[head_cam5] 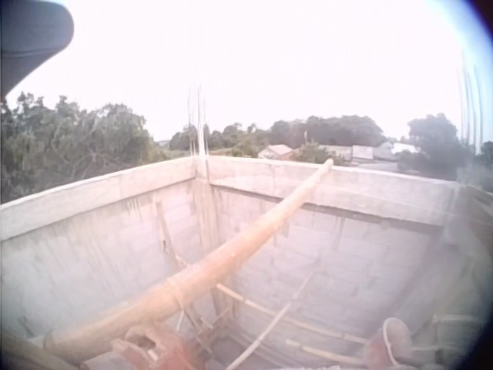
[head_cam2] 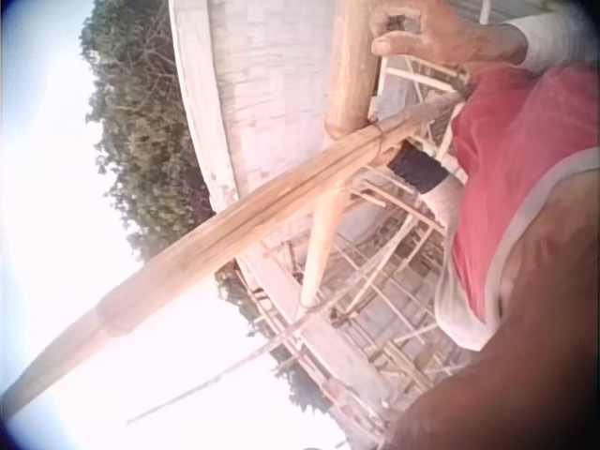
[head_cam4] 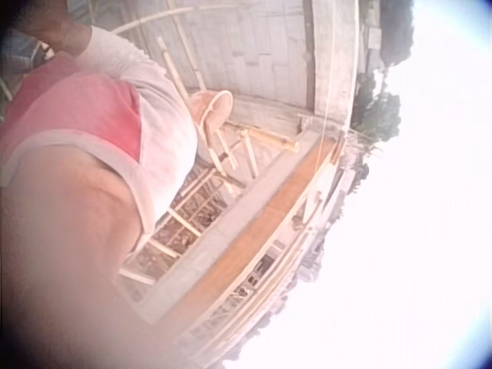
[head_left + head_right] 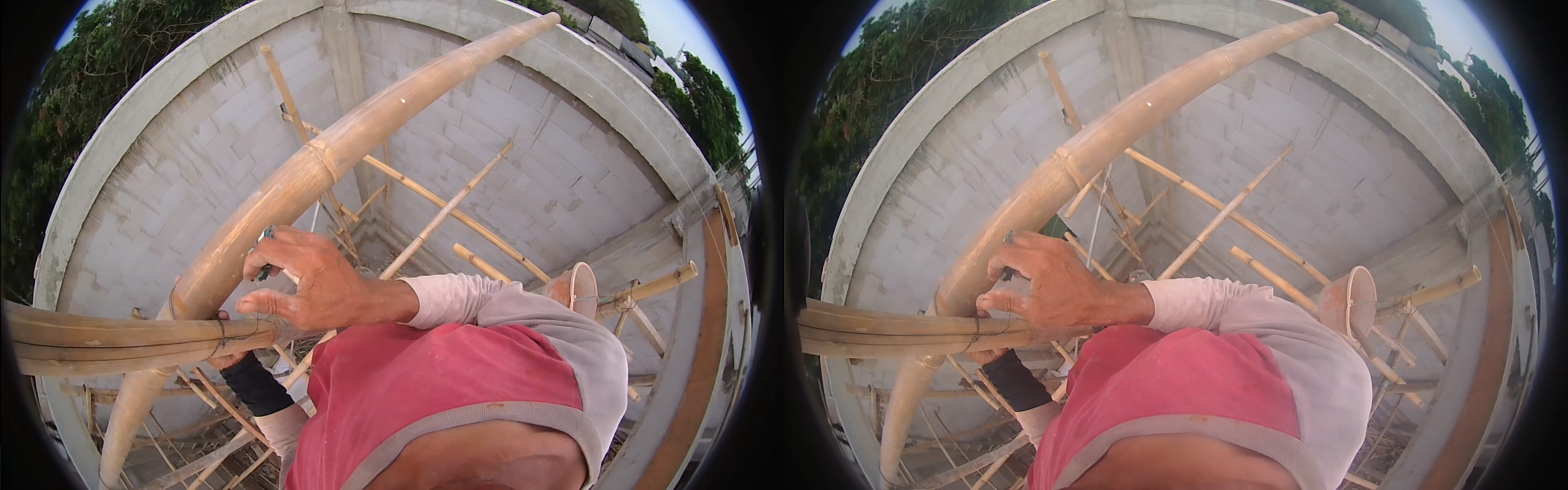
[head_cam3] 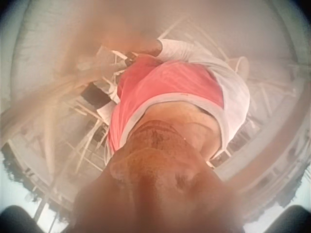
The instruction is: The person assembles bamboo scaffolding by positioning long bamboo poles and securing them with wire ties. They retrieve tools from a bucket, position poles against the structure, and use pliers to twist wire ties around the joints.
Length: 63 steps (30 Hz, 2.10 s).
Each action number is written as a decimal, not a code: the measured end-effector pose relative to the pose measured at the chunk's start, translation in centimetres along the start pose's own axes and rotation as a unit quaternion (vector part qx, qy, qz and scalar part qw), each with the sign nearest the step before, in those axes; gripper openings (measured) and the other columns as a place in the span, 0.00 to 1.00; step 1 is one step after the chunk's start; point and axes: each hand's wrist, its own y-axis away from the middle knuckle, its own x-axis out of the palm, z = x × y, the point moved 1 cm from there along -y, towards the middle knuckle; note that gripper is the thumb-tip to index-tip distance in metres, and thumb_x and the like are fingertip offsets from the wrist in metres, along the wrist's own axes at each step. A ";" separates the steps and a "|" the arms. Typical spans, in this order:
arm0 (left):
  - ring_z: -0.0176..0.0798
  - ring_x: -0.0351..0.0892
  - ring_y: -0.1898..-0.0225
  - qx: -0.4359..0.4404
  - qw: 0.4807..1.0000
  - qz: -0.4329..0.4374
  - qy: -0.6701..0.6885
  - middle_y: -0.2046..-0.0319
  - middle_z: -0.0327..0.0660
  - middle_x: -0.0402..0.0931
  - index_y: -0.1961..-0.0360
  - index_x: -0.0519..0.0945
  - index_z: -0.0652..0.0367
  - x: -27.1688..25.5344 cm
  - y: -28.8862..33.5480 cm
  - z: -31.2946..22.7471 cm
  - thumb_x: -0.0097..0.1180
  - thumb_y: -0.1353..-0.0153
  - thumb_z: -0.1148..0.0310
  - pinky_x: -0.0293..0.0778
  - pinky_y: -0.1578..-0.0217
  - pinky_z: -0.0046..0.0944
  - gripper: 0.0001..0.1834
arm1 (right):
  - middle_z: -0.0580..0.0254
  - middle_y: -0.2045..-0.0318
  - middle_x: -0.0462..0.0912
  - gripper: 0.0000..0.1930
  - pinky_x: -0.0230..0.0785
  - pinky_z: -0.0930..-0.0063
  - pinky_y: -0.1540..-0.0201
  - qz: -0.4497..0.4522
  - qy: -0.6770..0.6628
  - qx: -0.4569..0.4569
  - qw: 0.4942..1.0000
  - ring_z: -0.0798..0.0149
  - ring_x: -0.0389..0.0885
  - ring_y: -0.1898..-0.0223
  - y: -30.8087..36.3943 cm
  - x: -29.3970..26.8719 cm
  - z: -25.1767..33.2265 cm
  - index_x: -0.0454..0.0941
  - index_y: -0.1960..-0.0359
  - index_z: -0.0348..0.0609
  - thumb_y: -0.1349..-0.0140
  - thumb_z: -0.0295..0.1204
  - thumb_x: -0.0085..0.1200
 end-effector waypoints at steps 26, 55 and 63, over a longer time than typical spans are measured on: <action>0.58 0.61 0.30 0.001 0.990 0.028 0.135 0.29 0.51 0.59 0.26 0.57 0.51 10.5 2.3 -3.6 0.63 0.41 0.43 0.71 0.41 0.69 0.48 | 0.59 0.50 0.73 0.34 0.65 0.57 0.37 -0.304 -0.584 0.225 0.719 0.58 0.73 0.45 -2.9 -5.4 -10.7 0.65 0.42 0.44 0.45 0.40 0.71; 0.56 0.74 0.40 -0.044 0.974 -0.224 0.001 0.36 0.55 0.69 0.31 0.64 0.60 -4.6 5.6 2.3 0.60 0.37 0.51 0.78 0.46 0.57 0.38 | 0.54 0.53 0.76 0.37 0.68 0.51 0.35 -0.275 -0.639 0.205 0.689 0.53 0.75 0.44 0.4 -2.8 -14.9 0.64 0.43 0.40 0.48 0.43 0.72; 0.54 0.80 0.47 -0.059 0.989 -0.026 0.131 0.45 0.53 0.77 0.39 0.73 0.63 3.5 4.5 -1.4 0.56 0.32 0.55 0.80 0.47 0.55 0.27 | 0.53 0.52 0.76 0.37 0.67 0.52 0.35 -0.288 -0.620 0.201 0.702 0.52 0.76 0.44 -1.3 -4.1 -13.3 0.65 0.43 0.37 0.47 0.44 0.71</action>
